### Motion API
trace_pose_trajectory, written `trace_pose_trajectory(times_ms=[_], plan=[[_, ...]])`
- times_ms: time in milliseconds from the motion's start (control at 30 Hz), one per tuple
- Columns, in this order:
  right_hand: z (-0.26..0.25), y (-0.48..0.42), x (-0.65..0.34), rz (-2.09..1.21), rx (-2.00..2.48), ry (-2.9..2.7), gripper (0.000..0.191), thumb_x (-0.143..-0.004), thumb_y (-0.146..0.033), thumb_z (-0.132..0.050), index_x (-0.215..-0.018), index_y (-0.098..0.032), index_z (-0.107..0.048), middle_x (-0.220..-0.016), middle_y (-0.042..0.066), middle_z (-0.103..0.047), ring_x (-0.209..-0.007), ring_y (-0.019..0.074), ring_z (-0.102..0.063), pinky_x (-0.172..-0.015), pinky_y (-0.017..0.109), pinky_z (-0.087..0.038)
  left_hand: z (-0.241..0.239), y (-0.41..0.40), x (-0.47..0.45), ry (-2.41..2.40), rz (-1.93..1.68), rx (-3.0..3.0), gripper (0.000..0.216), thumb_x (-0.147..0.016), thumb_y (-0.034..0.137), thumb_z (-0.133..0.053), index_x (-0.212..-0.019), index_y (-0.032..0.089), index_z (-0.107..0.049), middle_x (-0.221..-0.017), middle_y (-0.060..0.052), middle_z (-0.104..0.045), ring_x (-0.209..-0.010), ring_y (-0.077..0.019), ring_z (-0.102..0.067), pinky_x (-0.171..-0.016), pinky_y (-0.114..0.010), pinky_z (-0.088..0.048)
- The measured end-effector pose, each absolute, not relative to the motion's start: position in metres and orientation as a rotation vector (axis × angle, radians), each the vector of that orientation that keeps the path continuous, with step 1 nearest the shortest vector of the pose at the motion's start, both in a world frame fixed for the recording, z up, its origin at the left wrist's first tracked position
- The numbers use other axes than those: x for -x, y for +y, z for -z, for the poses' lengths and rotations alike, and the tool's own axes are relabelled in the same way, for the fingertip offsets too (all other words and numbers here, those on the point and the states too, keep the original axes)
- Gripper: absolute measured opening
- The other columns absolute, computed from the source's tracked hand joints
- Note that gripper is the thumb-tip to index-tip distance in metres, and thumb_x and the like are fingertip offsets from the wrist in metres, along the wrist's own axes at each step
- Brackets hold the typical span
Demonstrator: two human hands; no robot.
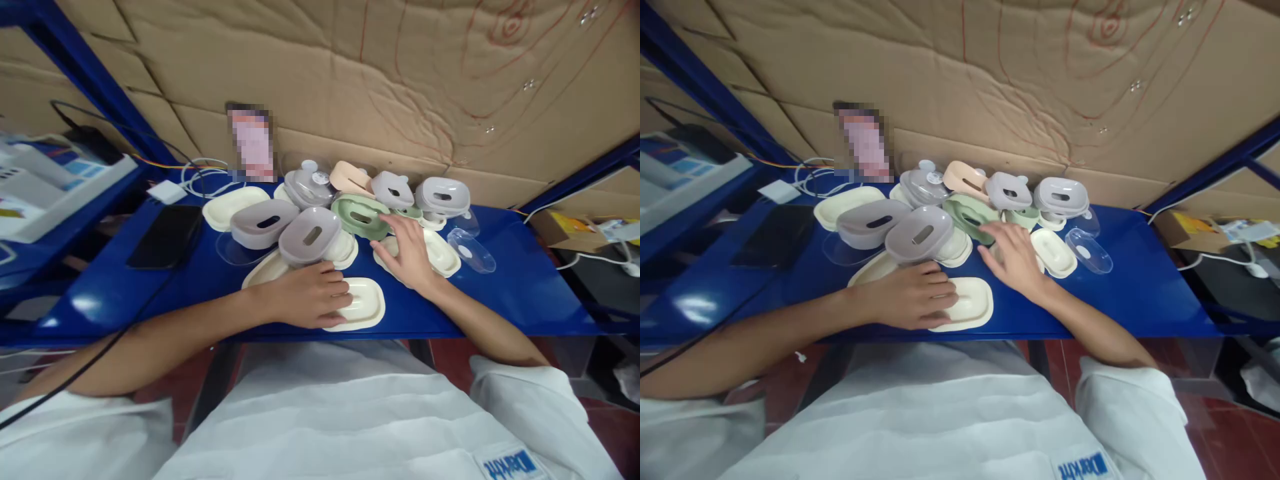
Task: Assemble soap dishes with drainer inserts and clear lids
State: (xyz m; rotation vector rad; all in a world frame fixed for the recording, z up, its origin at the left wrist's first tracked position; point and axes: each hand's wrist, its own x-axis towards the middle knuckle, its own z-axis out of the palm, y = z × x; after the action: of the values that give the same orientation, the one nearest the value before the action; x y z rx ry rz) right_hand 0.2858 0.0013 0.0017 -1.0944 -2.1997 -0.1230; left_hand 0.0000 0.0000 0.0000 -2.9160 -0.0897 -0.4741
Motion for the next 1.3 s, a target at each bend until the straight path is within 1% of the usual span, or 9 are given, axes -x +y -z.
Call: trace_pose_trajectory(times_ms=[67, 167, 300, 500, 633, 800, 933, 1133, 1300], plan=[[0.002, 0.011, -0.289, 0.162, 1.207, -2.064, 0.044, -0.108, -0.045, -0.063, -0.145, -0.022, -0.058, -0.137, 0.017, -0.069, -0.126, 0.0345, -0.064, -0.107, 0.053, -0.05, 0.003, 0.0, -0.001, -0.092, 0.47, 2.923, 0.027, -0.107, 0.046, -0.066, -0.1, 0.02, -0.069, -0.094, -0.004, -0.072, -0.088, -0.0206, -0.063, -0.088, -0.039, -0.041], [0.007, 0.021, -0.293, 0.109, 1.262, -1.958, 0.042, -0.107, -0.048, -0.06, -0.141, -0.024, -0.058, -0.125, 0.015, -0.068, -0.111, 0.0323, -0.066, -0.1, 0.051, -0.054, 0.004, 0.002, -0.003, -0.097, 0.476, 2.872, 0.024, -0.108, 0.041, -0.067, -0.099, 0.02, -0.068, -0.092, -0.003, -0.071, -0.087, -0.0206, -0.062, -0.086, -0.039, -0.04], [0.01, 0.031, -0.297, 0.064, 1.328, -1.952, 0.044, -0.103, -0.044, -0.062, -0.141, -0.024, -0.055, -0.127, 0.015, -0.067, -0.108, 0.0324, -0.066, -0.1, 0.051, -0.054, 0.001, 0.003, -0.003, -0.126, 0.447, 2.777, 0.015, -0.108, 0.031, -0.065, -0.1, 0.019, -0.068, -0.093, -0.004, -0.07, -0.09, -0.0214, -0.063, -0.085, -0.039, -0.04], [0.009, 0.038, -0.31, -0.142, 1.321, -2.031, 0.029, -0.082, -0.023, -0.064, -0.108, -0.028, -0.053, -0.104, 0.005, -0.071, -0.095, 0.0276, -0.066, -0.089, 0.042, -0.053, -0.003, 0.004, -0.003, -0.165, 0.525, 2.683, 0.022, -0.107, 0.032, -0.067, -0.089, 0.019, -0.066, -0.086, -0.003, -0.067, -0.086, -0.0218, -0.061, -0.087, -0.039, -0.041], [-0.013, 0.025, -0.324, -0.331, 1.193, -2.255, 0.031, -0.08, -0.023, -0.068, -0.104, -0.028, -0.049, -0.107, 0.004, -0.069, -0.096, 0.0258, -0.065, -0.089, 0.039, -0.051, -0.008, 0.003, -0.002, -0.128, 0.519, 2.641, 0.026, -0.107, 0.027, -0.064, -0.082, 0.02, -0.064, -0.08, -0.003, -0.065, -0.08, -0.0208, -0.058, -0.079, -0.039, -0.04], [-0.05, 0.008, -0.347, -0.364, 1.205, -2.395, 0.032, -0.078, -0.022, -0.072, -0.101, -0.027, -0.05, -0.098, 0.001, -0.065, -0.082, 0.0206, -0.059, -0.074, 0.031, -0.046, -0.009, 0.001, -0.003, -0.021, 0.534, 2.6, 0.026, -0.105, 0.014, -0.06, -0.08, 0.02, -0.063, -0.076, -0.001, -0.063, -0.074, -0.018, -0.056, -0.073, -0.036, -0.04], [-0.069, -0.009, -0.349, -0.387, 1.203, -2.5, 0.034, -0.074, -0.017, -0.07, -0.099, -0.027, -0.051, -0.098, 0.001, -0.065, -0.084, 0.0217, -0.058, -0.075, 0.032, -0.046, -0.006, 0.004, -0.002, -0.061, 0.586, 2.588, 0.028, -0.106, 0.023, -0.062, -0.078, 0.02, -0.062, -0.074, -0.002, -0.062, -0.071, -0.0181, -0.054, -0.07, -0.036, -0.04], [-0.07, -0.034, -0.322, -0.409, 1.0, -2.728, 0.032, -0.079, -0.009, -0.065, -0.1, -0.027, -0.049, -0.095, 0.002, -0.062, -0.089, 0.0232, -0.057, -0.091, 0.039, -0.044, -0.02, 0.003, 0.012, -0.056, 0.88, 2.509, 0.036, -0.102, 0.026, -0.066, -0.068, 0.022, -0.057, -0.065, 0.001, -0.055, -0.065, -0.0171, -0.049, -0.063, -0.034, -0.037], [-0.067, -0.036, -0.317, -0.438, 0.975, -2.769, 0.031, -0.084, -0.008, -0.063, -0.104, -0.027, -0.049, -0.098, 0.003, -0.063, -0.094, 0.024, -0.058, -0.097, 0.042, -0.042, -0.025, -0.003, 0.013, -0.02, 0.61, 2.726, 0.046, -0.106, 0.053, -0.064, -0.072, 0.021, -0.06, -0.072, -0.002, -0.062, -0.068, -0.0179, -0.055, -0.069, -0.036, -0.041]])
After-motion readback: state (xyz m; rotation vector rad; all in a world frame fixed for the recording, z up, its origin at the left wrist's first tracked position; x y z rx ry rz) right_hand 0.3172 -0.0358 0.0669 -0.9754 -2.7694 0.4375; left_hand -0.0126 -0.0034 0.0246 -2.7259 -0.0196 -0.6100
